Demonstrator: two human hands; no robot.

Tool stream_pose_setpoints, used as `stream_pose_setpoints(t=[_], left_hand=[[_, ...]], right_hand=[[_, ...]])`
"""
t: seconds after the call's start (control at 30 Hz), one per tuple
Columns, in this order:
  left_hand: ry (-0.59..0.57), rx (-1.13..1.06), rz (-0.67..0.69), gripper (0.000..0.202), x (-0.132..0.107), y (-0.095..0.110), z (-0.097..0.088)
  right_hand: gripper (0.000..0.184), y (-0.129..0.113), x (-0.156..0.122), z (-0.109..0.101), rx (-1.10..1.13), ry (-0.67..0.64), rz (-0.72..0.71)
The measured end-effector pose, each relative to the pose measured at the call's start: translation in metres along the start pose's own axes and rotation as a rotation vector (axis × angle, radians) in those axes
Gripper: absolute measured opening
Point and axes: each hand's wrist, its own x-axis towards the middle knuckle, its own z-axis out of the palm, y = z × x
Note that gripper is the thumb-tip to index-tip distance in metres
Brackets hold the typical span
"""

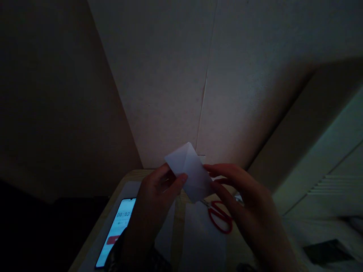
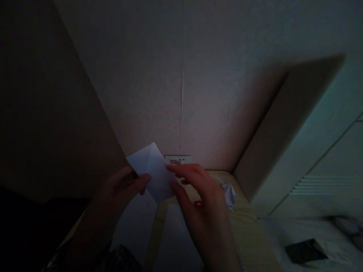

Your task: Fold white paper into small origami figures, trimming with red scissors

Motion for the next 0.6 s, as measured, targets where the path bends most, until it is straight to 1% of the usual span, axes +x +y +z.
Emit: stream_pose_setpoints(t=[0.13, 0.27, 0.43, 0.53, 0.6], left_hand=[[-0.021, -0.011, -0.009, 0.018, 0.0001, 0.0006, 0.0008], [-0.009, -0.023, -0.015, 0.017, -0.0011, -0.0005, 0.0022], [-0.020, -0.048, -0.016, 0.010, -0.0028, -0.0011, 0.0041], [-0.060, -0.066, -0.013, 0.005, -0.0024, 0.0000, 0.0034], [-0.103, -0.075, -0.008, 0.007, -0.0017, 0.0000, 0.0018]], right_hand=[[0.022, 0.0011, 0.0000, -0.0009, 0.049, -0.001, 0.027], [0.015, 0.0015, 0.0007, -0.0003, 0.110, -0.017, 0.079], [0.006, 0.0032, 0.0018, 0.0025, 0.169, 0.001, 0.089], [0.009, 0.0066, 0.0029, 0.0045, 0.195, 0.031, 0.096], [0.012, 0.0084, 0.0035, 0.0053, 0.215, 0.029, 0.109]])
